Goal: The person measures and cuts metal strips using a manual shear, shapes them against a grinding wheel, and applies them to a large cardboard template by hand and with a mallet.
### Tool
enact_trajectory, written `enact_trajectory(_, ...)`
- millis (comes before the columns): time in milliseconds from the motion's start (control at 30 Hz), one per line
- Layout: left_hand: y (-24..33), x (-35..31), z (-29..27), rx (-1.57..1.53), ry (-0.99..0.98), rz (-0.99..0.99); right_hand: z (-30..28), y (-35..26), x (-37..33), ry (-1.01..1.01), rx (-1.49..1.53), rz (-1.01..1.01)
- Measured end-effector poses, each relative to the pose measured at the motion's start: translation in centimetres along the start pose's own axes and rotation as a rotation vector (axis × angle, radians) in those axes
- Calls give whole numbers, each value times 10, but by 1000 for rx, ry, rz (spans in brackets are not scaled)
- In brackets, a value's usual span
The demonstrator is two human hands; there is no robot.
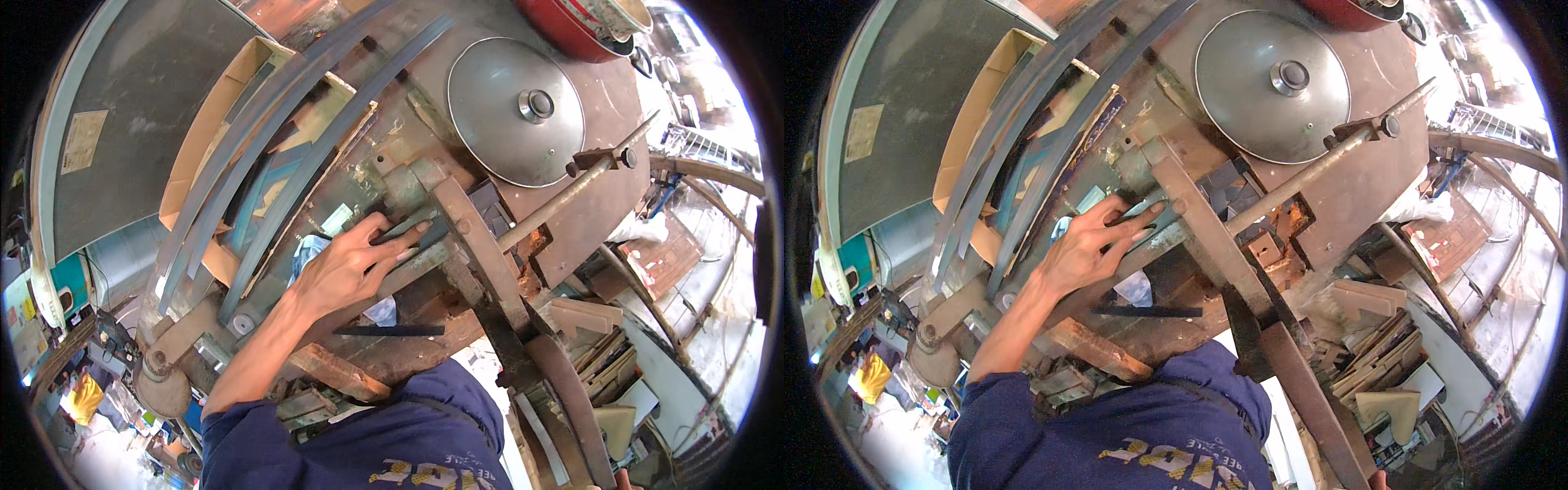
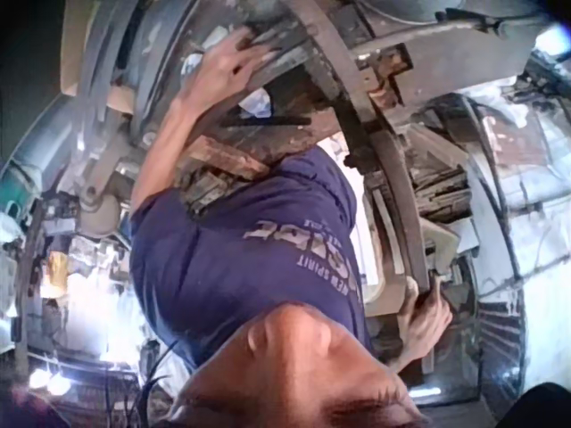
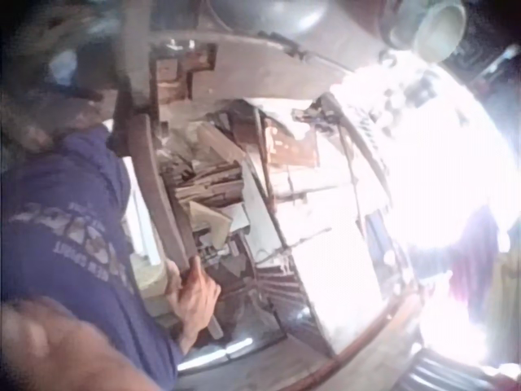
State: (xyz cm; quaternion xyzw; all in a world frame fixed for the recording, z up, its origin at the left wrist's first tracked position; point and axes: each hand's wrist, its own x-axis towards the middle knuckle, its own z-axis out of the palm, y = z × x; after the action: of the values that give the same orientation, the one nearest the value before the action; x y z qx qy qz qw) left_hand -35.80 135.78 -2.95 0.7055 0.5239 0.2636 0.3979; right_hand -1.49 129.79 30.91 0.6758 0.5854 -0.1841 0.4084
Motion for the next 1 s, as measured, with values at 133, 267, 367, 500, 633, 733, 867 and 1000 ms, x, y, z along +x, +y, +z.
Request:
enact_trajectory(133, -4, 0, 4, -9, 20, 42, 3, 4, 0, -37, 38, 12)
enact_trajectory(267, -2, -1, 3, -13, 14, 21, 6, 8, -2, -25, 18, 0)
enact_trajectory(367, 0, 1, 1, -14, 2, 11, 8, 10, -3, -15, 20, -8)
enact_trajectory(500, 1, 1, -1, -2, -8, 15, 6, 6, 0, -42, 34, 7)
enact_trajectory(633, -1, 0, 1, 9, 13, 18, 9, 9, 1, -17, 18, -15)
enact_trajectory(733, 1, -2, 5, 24, 40, 8, 22, 19, 1, 100, 34, -69)
enact_trajectory(867, 3, 5, 4, -6, 28, 64, 90, 65, -12, 137, 147, 62)
enact_trajectory(1000, 4, -10, -1, 36, 35, -14, 242, 72, 118, 88, 720, -20)
